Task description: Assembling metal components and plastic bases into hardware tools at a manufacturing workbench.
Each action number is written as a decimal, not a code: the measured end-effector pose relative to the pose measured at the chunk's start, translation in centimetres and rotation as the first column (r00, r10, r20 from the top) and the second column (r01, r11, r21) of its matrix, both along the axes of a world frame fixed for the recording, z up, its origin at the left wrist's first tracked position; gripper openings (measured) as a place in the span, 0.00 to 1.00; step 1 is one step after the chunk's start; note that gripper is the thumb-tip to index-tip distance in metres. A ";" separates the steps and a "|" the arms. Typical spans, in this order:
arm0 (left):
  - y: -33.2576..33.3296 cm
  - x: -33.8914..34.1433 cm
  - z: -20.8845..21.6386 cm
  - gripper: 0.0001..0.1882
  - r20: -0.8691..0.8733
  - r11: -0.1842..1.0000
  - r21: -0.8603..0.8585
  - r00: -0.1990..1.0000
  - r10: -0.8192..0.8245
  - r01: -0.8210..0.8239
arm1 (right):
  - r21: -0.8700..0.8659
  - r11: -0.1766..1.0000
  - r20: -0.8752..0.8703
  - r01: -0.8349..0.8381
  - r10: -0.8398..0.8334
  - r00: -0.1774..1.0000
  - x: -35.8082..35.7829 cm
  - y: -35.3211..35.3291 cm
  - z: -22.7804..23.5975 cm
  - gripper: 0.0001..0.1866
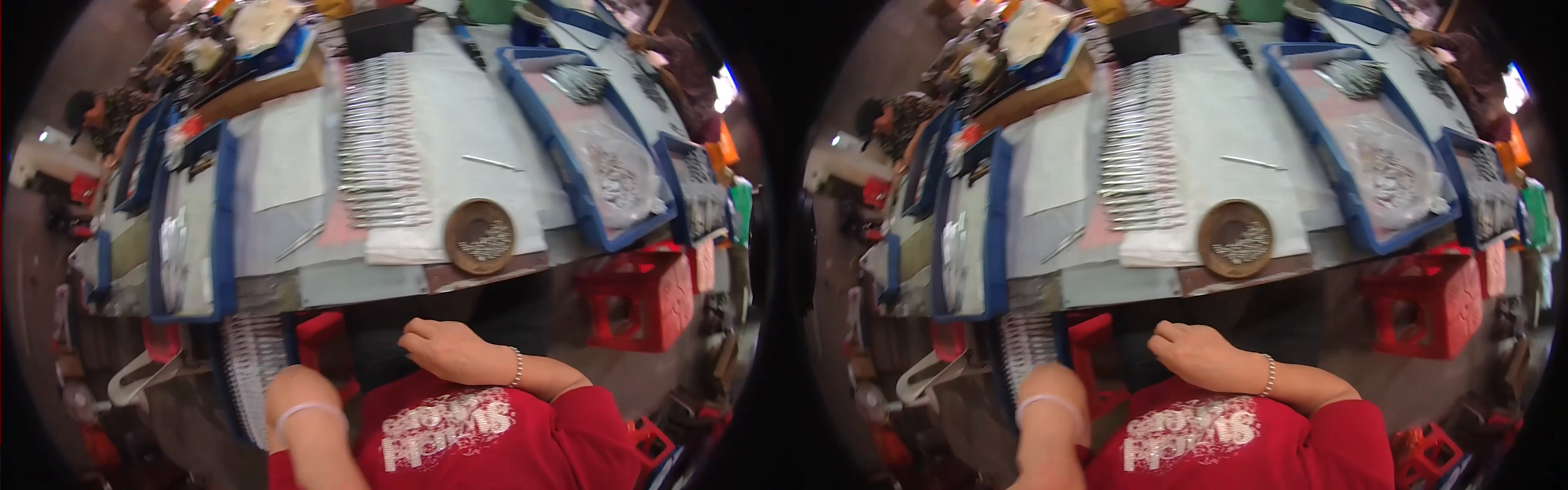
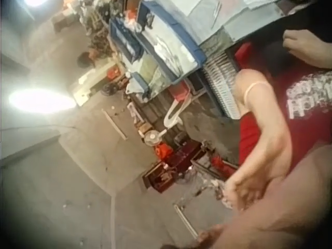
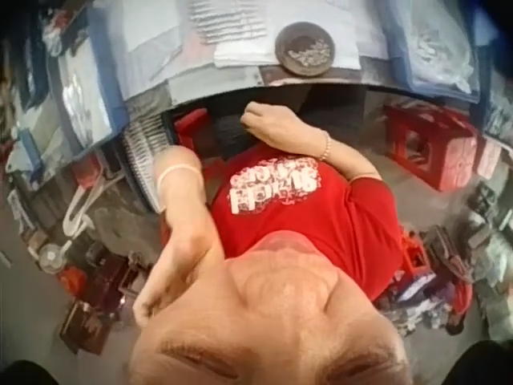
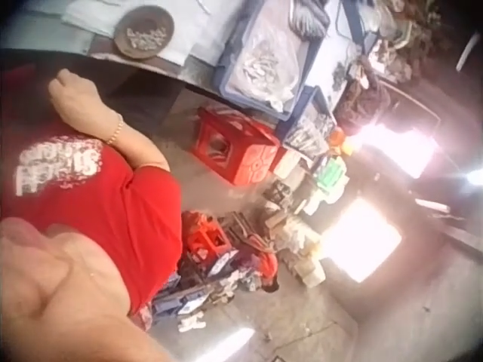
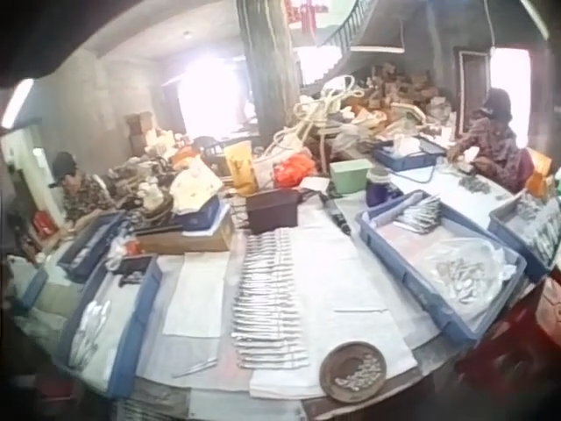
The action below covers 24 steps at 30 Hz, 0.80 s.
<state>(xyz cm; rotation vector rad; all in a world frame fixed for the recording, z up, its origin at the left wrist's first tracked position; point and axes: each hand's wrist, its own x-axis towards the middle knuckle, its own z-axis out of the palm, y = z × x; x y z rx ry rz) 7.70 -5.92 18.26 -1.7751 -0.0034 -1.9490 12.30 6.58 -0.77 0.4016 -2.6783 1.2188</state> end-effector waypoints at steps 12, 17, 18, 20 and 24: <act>-0.3 0.4 -4.0 0.11 0.248 0.965 -0.197 0.943 0.223 -0.176 | 0.052 0.995 0.112 -0.089 0.083 0.990 2.9 -1.7 -1.4 0.08; 0.0 0.3 -8.1 0.07 -0.009 0.949 -0.022 0.949 0.315 -0.315 | 0.111 0.988 0.165 -0.103 0.083 0.983 2.9 -1.1 -1.7 0.08; 0.1 -0.2 -10.2 0.06 -0.138 0.935 -0.006 0.927 0.349 -0.353 | 0.124 0.987 0.184 -0.097 0.074 0.980 2.7 -1.0 -1.6 0.08; -1.0 -0.8 -12.9 0.05 -0.398 0.826 -0.220 0.821 0.409 -0.519 | 0.116 0.985 0.183 -0.126 0.103 0.978 2.4 -0.8 -1.5 0.07; -0.3 -8.8 -12.5 0.01 -0.630 -0.459 -0.681 0.776 -0.033 -0.571 | 0.136 0.979 0.213 -0.150 0.119 0.970 1.7 -0.1 -3.2 0.06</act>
